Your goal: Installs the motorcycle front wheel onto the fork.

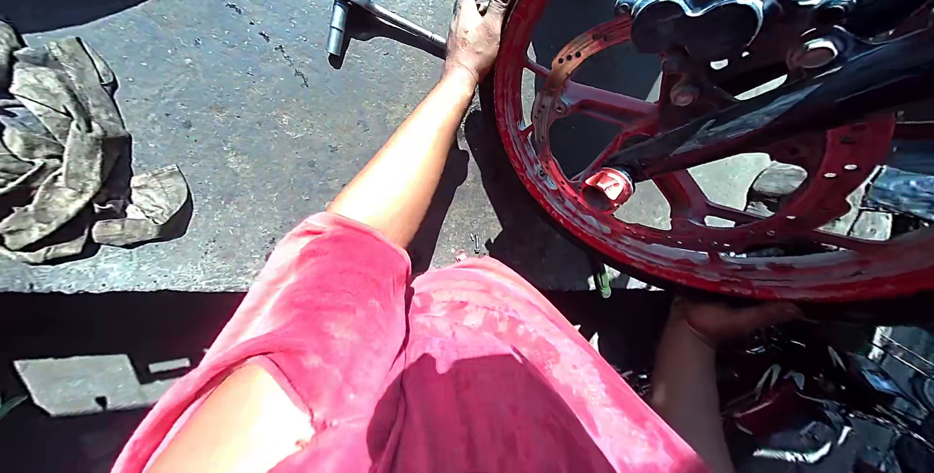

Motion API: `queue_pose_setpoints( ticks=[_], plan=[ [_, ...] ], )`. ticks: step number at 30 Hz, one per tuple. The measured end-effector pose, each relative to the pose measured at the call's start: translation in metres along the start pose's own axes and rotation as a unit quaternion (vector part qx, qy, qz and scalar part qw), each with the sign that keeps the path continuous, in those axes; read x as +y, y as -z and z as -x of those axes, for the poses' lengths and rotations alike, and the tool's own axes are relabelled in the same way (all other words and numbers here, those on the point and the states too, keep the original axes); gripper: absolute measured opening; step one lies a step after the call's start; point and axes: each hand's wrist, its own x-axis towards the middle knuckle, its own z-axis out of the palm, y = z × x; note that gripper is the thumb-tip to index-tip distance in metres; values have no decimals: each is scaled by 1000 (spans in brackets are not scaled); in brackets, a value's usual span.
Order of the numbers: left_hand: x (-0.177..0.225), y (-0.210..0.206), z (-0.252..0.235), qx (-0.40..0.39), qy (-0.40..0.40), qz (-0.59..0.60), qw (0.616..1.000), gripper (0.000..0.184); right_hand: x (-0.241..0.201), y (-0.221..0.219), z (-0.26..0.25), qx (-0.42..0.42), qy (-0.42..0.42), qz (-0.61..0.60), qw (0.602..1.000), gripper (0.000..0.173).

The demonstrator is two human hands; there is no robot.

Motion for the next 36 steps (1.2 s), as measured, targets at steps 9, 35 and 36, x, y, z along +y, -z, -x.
queue_pose_setpoints(
  ticks=[9, 35, 36],
  plan=[
    [-43, -61, 219, -191, 400, -15, 896, 115, 9, 8, -5, -32, 15, 9, 999, 65],
    [-40, -14, 194, -182, 37, -396, 899, 36, 20, 47, 9, -144, -68, 26, 987, 94],
    [-44, -14, 193, -193, -45, -413, 889, 33, 25, 45, 18, -132, -81, 0, 988, 94]
  ],
)
